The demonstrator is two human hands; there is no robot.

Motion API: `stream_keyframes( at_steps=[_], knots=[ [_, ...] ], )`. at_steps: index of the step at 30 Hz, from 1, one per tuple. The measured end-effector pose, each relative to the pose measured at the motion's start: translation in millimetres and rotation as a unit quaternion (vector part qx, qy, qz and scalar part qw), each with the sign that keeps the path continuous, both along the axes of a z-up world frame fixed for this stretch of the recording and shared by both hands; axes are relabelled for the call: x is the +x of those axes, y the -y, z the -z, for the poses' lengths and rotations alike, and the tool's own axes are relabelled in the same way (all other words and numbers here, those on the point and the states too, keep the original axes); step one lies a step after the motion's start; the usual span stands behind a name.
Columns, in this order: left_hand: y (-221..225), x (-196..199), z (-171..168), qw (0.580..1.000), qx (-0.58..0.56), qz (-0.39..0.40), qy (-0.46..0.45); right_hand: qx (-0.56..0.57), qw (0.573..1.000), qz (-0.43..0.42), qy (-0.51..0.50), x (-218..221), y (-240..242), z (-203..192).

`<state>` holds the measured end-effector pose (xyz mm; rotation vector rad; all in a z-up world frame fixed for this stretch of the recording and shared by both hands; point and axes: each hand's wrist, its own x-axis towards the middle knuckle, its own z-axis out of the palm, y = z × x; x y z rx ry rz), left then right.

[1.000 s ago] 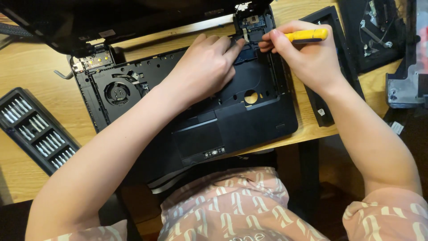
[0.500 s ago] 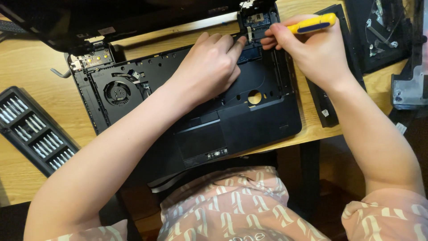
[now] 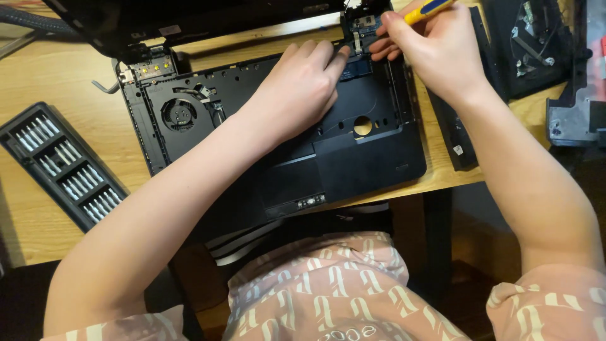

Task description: Repairing a laptop by removing internal components and then reinstalling the top casing and keyboard.

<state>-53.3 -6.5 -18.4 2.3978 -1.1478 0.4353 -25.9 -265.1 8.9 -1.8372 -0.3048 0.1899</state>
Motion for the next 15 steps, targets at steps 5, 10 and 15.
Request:
stream_keyframes(
  at_steps=[5, 10, 15],
  knots=[
    [3, -4, 3, 1.000, 0.013, -0.013, 0.016, -0.019, 0.999, 0.007, 0.038, -5, -8, -4],
    [2, -2, -1, 1.000, -0.008, -0.010, 0.001, -0.064, 0.994, 0.014, 0.086, -6, -14, -1],
    [3, 12, 2, 0.993, -0.073, -0.006, -0.088, -0.068, 0.993, 0.034, 0.086, -8, -19, -1]
  ],
)
